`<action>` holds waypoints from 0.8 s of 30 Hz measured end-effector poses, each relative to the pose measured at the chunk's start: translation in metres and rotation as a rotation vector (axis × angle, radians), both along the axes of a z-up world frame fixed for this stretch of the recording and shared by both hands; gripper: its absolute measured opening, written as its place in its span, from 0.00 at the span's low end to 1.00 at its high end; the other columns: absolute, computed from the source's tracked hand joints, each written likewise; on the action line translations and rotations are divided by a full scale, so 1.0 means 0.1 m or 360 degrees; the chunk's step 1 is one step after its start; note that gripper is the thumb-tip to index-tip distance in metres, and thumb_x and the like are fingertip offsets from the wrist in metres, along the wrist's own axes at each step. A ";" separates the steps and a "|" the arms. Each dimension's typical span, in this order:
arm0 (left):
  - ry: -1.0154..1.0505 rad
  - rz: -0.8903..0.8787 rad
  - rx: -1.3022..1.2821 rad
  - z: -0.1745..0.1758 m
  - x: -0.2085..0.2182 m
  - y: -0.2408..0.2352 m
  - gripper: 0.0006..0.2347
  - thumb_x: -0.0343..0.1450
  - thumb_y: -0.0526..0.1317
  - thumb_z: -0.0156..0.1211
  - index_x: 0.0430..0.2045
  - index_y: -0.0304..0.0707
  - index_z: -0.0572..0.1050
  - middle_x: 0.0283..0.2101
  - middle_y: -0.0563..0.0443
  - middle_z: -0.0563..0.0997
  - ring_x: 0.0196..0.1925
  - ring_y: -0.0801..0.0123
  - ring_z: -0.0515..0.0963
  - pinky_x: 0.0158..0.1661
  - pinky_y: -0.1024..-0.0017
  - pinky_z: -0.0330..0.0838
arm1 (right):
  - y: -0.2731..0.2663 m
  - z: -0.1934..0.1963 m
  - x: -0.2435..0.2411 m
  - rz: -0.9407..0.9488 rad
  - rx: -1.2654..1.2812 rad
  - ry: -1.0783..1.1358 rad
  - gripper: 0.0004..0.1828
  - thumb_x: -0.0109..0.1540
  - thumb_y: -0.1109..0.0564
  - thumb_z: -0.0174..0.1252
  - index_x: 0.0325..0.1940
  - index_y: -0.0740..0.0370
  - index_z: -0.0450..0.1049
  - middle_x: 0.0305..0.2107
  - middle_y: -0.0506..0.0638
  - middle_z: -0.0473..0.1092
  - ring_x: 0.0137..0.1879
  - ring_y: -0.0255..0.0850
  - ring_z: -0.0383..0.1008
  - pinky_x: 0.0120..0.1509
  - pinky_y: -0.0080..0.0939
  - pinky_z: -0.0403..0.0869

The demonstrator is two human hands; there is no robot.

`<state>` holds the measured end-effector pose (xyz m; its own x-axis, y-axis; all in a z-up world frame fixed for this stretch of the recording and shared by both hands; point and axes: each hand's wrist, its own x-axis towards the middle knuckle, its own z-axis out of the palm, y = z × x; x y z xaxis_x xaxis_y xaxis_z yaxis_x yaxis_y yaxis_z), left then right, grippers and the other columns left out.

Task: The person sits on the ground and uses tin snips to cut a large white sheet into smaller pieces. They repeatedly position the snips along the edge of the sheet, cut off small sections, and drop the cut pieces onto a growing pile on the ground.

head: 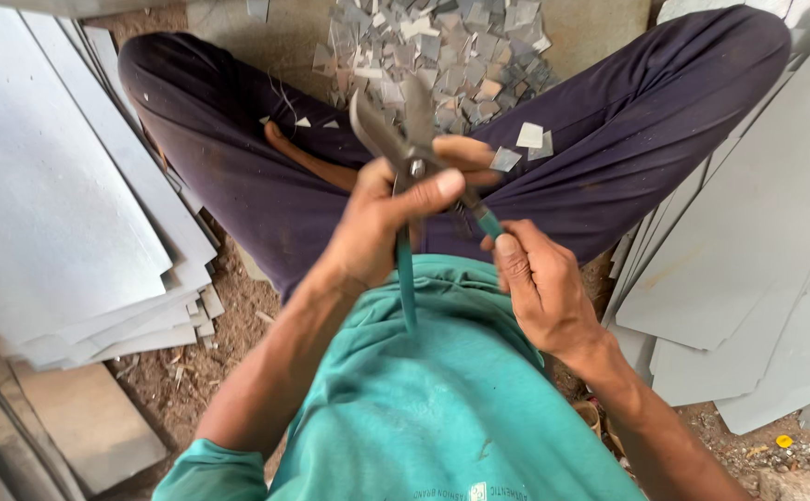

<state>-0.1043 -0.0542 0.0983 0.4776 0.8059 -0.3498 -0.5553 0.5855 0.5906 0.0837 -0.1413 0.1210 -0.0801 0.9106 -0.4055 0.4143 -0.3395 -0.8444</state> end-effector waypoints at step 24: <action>0.0487 0.0348 0.0130 -0.14 -0.03 0.02 0.09 0.75 0.42 0.65 0.37 0.32 0.77 0.34 0.54 0.82 0.29 0.86 0.74 0.30 0.83 0.67 | 0.17 -0.22 -0.11 -0.0076 -0.0131 0.0604 0.26 0.69 0.38 0.49 0.44 0.68 0.71 0.25 0.48 0.68 0.29 0.40 0.67 0.35 0.40 0.68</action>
